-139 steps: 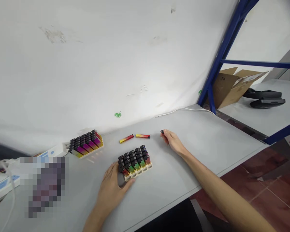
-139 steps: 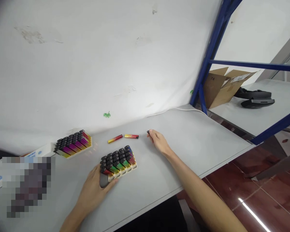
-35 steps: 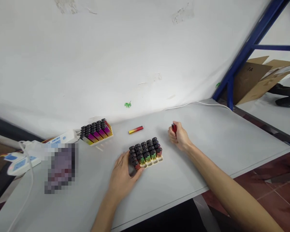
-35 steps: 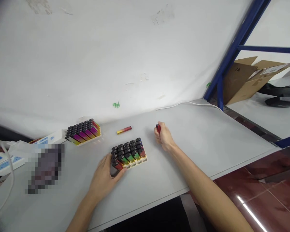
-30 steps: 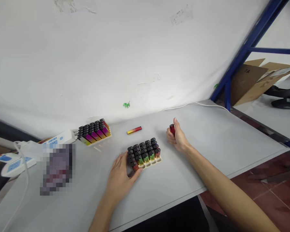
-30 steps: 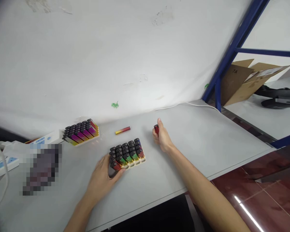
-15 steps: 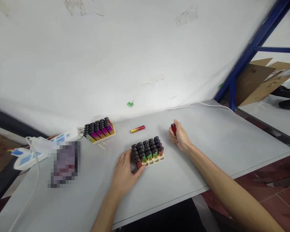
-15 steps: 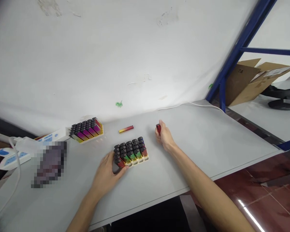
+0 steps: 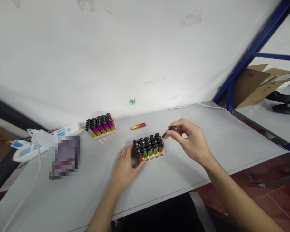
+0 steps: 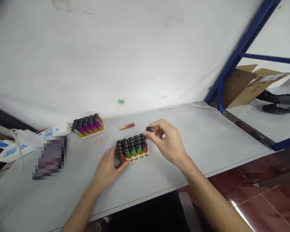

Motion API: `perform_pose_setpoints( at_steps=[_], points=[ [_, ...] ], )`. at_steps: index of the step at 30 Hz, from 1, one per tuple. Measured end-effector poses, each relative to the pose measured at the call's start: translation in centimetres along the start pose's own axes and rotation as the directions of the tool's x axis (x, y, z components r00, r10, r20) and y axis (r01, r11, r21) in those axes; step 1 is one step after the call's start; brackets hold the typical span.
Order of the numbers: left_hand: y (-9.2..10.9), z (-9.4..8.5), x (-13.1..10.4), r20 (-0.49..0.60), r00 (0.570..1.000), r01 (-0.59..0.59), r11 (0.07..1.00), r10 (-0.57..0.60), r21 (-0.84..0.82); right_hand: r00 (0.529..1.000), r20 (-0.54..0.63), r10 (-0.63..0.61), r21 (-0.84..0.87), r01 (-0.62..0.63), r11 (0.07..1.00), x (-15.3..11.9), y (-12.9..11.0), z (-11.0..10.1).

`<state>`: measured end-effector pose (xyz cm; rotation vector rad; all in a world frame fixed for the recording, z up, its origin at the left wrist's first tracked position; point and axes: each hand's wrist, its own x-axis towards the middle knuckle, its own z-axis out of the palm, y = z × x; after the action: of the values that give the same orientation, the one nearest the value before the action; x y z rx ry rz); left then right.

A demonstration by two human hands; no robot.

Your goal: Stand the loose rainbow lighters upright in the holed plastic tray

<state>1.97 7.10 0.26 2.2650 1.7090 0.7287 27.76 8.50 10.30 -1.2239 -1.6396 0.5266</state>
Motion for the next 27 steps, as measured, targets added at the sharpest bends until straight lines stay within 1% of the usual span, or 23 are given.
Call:
perform_pose_setpoints(
  at_steps=[2, 4, 7, 10, 13, 17, 19, 21, 23, 25, 26, 27],
  points=[
    [0.0, 0.0, 0.0, -0.002, 1.0, -0.01, 1.0, 0.01, -0.006, 0.994, 0.101, -0.032, 0.007, 0.032, 0.999, -1.1, -1.5, 0.6],
    [0.1, -0.1, -0.1, 0.008, 1.0, -0.025, 0.999, 0.025, -0.024, 0.978, 0.199, -0.067, -0.052, 0.079, 0.996, -2.2, -2.0, 2.0],
    [0.2, -0.2, -0.1, 0.014, 0.999, -0.047, 0.997, 0.048, -0.066, 0.949, 0.301, -0.093, -0.236, 0.169, 0.957, -3.6, -1.4, 4.7],
    [0.3, -0.3, 0.0, 0.008, 0.999, -0.034, 0.996, 0.035, -0.083, 0.931, 0.346, -0.114, -0.388, 0.253, 0.886, -4.4, -0.5, 6.5],
    [0.3, -0.2, 0.0, 0.008, 1.0, -0.015, 0.997, 0.015, -0.076, 0.928, 0.355, -0.115, -0.453, 0.279, 0.847, -4.6, -0.4, 7.1],
    [0.2, 0.0, -0.1, 0.008, 1.0, -0.02, 0.998, 0.02, -0.066, 0.917, 0.394, -0.066, -0.507, 0.277, 0.816, -4.3, -1.6, 6.6],
    [0.1, 0.1, -0.1, -0.005, 1.0, -0.027, 0.998, 0.027, -0.061, 0.914, 0.399, -0.07, -0.482, 0.274, 0.832, -3.5, -2.1, 6.2],
    [0.0, 0.1, -0.2, -0.015, 0.999, -0.032, 0.998, 0.031, -0.047, 0.932, 0.348, -0.099, -0.421, 0.25, 0.872, -2.0, -2.2, 5.7],
    [0.0, 0.2, -0.2, -0.02, 0.999, -0.029, 0.999, 0.028, -0.033, 0.962, 0.248, -0.116, -0.35, 0.201, 0.915, 0.6, -1.5, 5.5],
    [0.0, 0.1, -0.2, -0.021, 0.999, -0.031, 0.999, 0.03, -0.031, 0.976, 0.199, -0.089, -0.347, 0.155, 0.925, 4.0, 0.2, 5.8],
    [-0.1, 0.1, -0.1, -0.022, 0.999, -0.035, 0.999, 0.035, -0.035, 0.969, 0.239, -0.065, -0.382, 0.155, 0.911, 5.8, 1.4, 6.2],
    [-0.1, 0.1, -0.1, -0.022, 0.999, -0.04, 0.998, 0.039, -0.041, 0.951, 0.308, -0.039, -0.412, 0.17, 0.895, 7.5, 2.7, 6.7]
  ],
)
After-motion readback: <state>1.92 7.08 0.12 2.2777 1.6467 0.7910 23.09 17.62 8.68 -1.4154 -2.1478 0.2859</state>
